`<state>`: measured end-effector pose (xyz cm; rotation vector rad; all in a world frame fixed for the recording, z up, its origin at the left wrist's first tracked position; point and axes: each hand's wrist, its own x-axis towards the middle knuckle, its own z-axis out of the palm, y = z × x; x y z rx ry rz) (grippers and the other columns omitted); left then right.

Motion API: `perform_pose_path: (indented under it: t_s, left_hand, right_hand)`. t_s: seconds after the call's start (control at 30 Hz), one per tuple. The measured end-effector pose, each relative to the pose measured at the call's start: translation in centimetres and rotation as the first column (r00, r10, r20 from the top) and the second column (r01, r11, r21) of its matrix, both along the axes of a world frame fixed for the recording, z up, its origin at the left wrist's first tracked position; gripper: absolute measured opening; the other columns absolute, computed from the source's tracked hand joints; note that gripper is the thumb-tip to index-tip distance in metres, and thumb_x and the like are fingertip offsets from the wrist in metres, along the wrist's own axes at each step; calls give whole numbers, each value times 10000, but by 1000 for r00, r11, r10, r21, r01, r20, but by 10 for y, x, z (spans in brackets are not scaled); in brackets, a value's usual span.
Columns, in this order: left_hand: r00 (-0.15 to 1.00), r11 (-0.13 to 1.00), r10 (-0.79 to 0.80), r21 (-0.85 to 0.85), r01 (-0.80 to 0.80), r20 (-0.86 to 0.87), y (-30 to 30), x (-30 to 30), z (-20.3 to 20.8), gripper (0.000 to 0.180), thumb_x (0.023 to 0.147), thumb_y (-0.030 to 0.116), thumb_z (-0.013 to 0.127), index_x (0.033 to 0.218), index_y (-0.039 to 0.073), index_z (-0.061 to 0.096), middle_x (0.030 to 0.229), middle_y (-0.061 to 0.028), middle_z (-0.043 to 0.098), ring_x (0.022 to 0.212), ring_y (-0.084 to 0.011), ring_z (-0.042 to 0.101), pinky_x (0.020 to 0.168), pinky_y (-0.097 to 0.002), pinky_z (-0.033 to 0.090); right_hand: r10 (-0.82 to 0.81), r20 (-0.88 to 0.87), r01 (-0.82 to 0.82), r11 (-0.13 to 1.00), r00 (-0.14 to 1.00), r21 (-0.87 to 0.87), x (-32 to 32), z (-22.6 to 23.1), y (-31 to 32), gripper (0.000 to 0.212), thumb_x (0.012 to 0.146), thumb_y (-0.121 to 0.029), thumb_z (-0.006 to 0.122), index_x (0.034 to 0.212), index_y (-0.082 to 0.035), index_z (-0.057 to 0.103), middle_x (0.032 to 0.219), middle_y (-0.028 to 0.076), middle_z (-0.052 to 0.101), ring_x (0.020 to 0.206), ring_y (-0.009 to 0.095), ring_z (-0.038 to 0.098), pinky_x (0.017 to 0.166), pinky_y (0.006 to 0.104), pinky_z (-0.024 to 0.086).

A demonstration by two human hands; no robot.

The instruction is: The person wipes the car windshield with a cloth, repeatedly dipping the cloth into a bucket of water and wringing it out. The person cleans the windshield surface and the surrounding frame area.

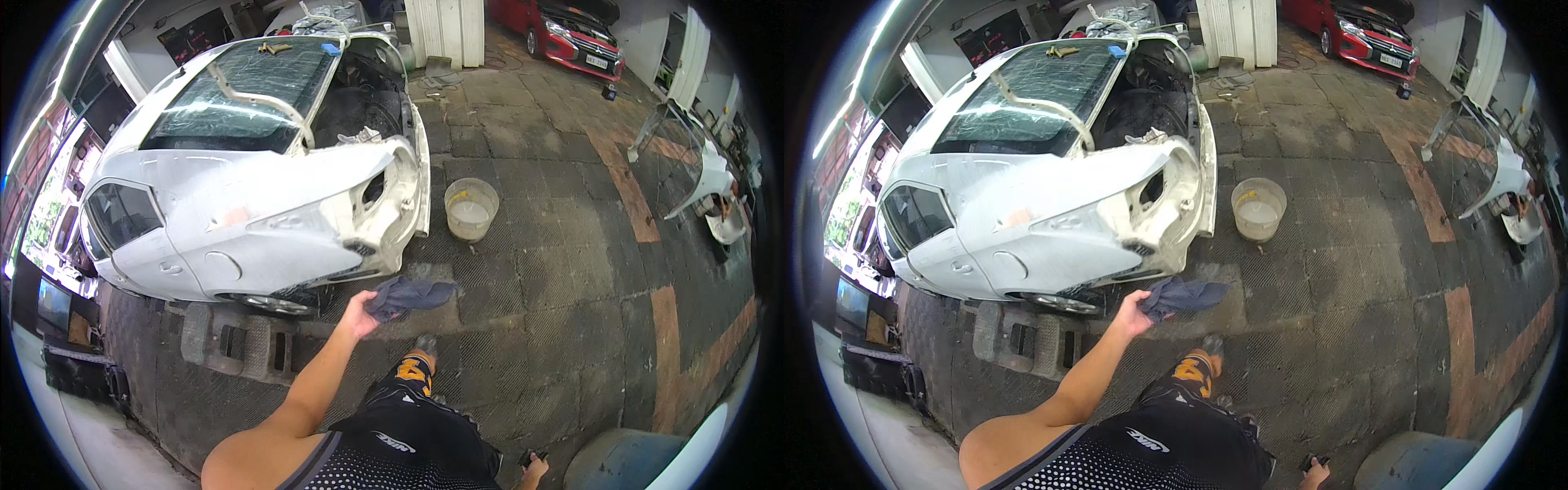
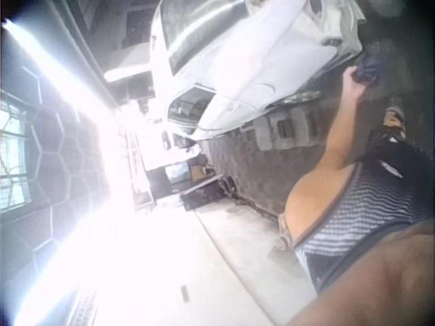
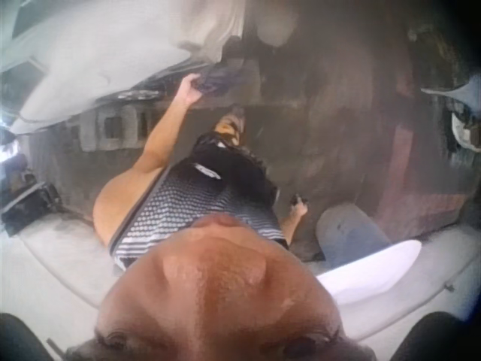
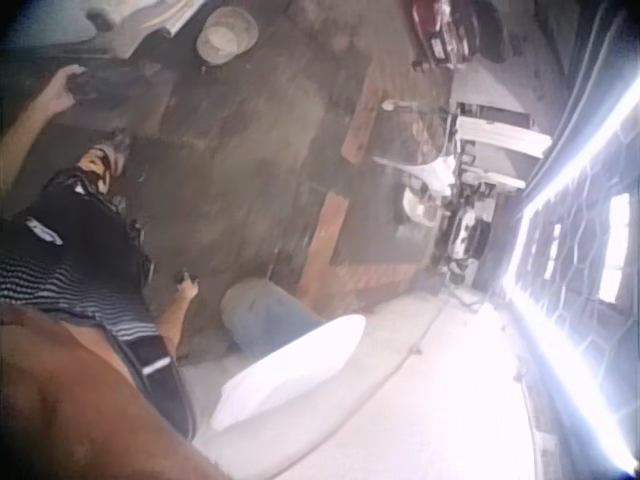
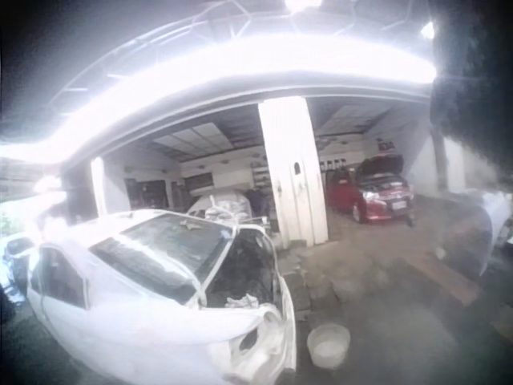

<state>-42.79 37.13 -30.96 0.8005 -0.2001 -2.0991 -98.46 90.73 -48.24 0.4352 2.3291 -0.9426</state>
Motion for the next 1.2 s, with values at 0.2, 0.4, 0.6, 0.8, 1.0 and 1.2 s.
perform_pose_path:
  t_s: [0.2, 0.4, 0.6, 0.8, 1.0, 1.2]
  left_hand:
    - [994, 987, -102, 119, 105, -29, -96, -116, -23, 447, 1049, 294, 656, 1361, -23, 615, 1358, -217, 665, 1223, -336, 674, 1036, -586, 576]
    - [987, 986, -144, 99, 137, 70, -233, -184, -37, 369, 965, 128, 738, 1284, -30, 644, 1220, -172, 702, 1111, -309, 703, 895, -544, 654]
    - [993, 999, -32, 21, 29, 118, -360, -214, -7, 351, 1021, 242, 698, 1274, 1, 666, 1255, -157, 709, 1124, -274, 707, 917, -487, 626]
    - [954, 946, 269, 220, -237, -133, -454, -231, 6, 412, 1061, 377, 643, 1238, 9, 695, 1293, -150, 731, 1210, -276, 695, 1108, -443, 513]
    - [850, 813, 522, 261, -521, 69, -486, -251, -101, 262, 1017, 229, 695, 1186, 31, 722, 1185, -130, 773, 1087, -260, 747, 1005, -433, 592]
    - [876, 728, 452, 499, -471, 167, -532, -306, -149, 353, 991, 258, 717, 1261, 32, 698, 1286, -163, 736, 1155, -305, 716, 1004, -466, 555]
  right_hand:
    - [551, -123, -564, 816, 825, -130, -34, -32, -91, 568, 857, -308, 818, 1351, -73, 667, 1098, 201, 730, 943, 395, 717, 796, 536, 595]
    - [180, 276, -188, 982, 944, 3, -40, 11, -296, 531, 827, -330, 814, 1326, -181, 712, 946, 147, 766, 803, 344, 732, 688, 479, 565]
    - [165, 295, -197, 977, 941, 83, -101, 60, -455, 432, 911, -207, 751, 1326, -106, 681, 979, 111, 746, 786, 274, 720, 587, 416, 541]
    - [313, 134, -309, 950, 940, -49, -221, 59, -642, 323, 982, -116, 712, 1292, -36, 672, 961, 71, 724, 729, 209, 695, 480, 347, 507]
    - [734, -6, -704, 649, 679, -289, -222, 93, -978, 743, 913, -235, 852, 1456, 140, 510, 1418, 241, 604, 1246, 333, 634, 1064, 409, 520]
    - [1000, -4, -935, 11, 13, -355, -148, -4, -1213, 425, 892, -293, 854, 1106, 33, 686, 918, 89, 703, 847, 170, 635, 746, 337, 522]
